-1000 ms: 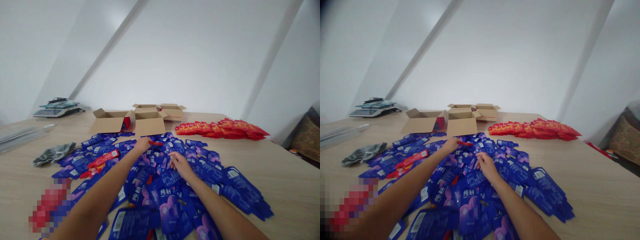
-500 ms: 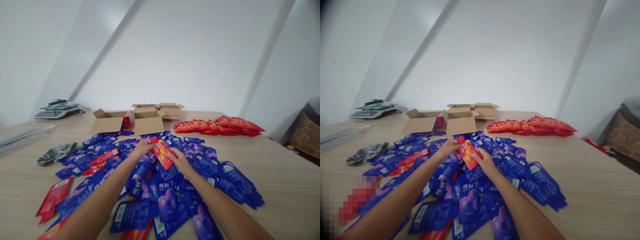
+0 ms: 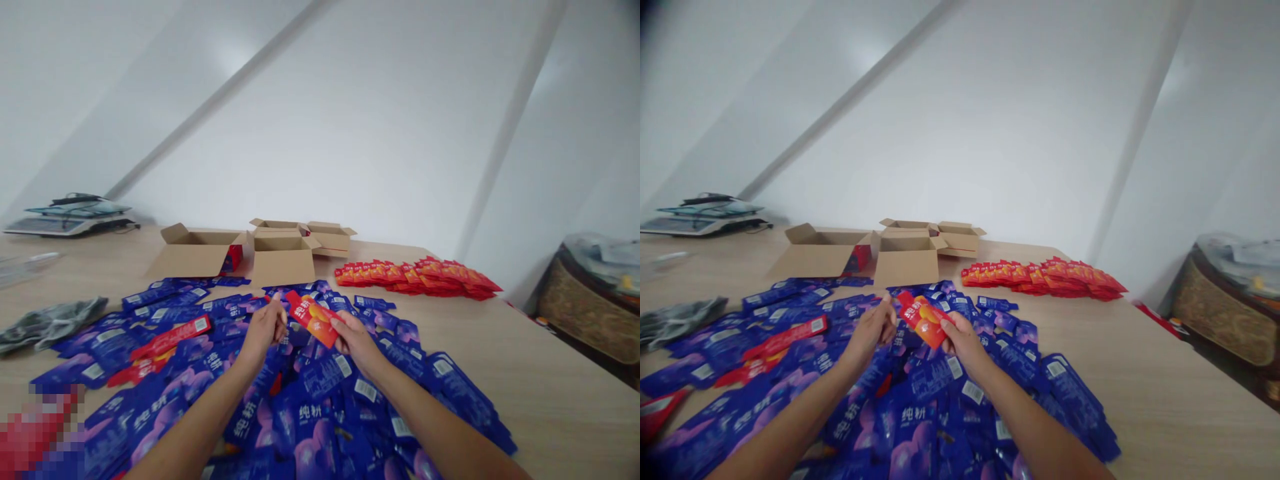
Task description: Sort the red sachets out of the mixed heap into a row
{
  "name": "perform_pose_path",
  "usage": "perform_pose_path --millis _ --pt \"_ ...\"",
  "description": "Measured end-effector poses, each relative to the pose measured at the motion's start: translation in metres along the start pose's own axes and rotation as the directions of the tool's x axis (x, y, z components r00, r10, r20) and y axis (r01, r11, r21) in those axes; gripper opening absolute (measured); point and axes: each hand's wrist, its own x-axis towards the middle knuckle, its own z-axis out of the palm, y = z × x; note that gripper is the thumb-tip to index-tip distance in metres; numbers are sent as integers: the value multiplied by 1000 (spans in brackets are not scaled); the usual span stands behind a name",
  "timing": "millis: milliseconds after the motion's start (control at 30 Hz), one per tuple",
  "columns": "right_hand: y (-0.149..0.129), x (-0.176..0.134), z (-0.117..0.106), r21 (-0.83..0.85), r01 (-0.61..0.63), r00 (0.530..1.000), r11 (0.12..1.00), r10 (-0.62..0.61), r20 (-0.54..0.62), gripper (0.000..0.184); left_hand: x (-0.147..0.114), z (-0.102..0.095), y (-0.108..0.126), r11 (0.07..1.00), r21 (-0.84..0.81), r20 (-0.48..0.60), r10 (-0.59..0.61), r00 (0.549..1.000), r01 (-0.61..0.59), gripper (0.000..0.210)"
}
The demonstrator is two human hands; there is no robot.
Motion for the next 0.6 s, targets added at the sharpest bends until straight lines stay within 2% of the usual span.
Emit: perform_pose_path --millis 100,200,267,367,467,533,600 --pt "0 22 -44 -6 86 969 996 -85 -230 36 -8 -15 -11 995 96 46 -21 999 17 46" --pt "2 51 -98 -84 128 873 988 -153 -464 33 -17 -24 -30 982 181 55 -70 996 59 46" --pt "3 70 -133 -139 105 807 985 -166 -567 30 -21 -25 -41 972 224 43 -88 995 76 45" --pt "4 100 -177 -163 52 736 985 -148 -661 25 -24 -24 -47 963 259 44 -94 995 79 46" --pt "4 126 -208 -180 -2 676 984 -131 -725 23 -24 -23 -47 961 259 56 -112 992 94 48" --pt "4 140 -221 -193 -34 661 981 -123 -740 21 -24 -23 -46 960 256 51 -131 990 113 47" --pt "2 148 -227 -212 -65 673 975 -115 -731 20 -25 -23 -45 958 255 32 -146 989 133 45"
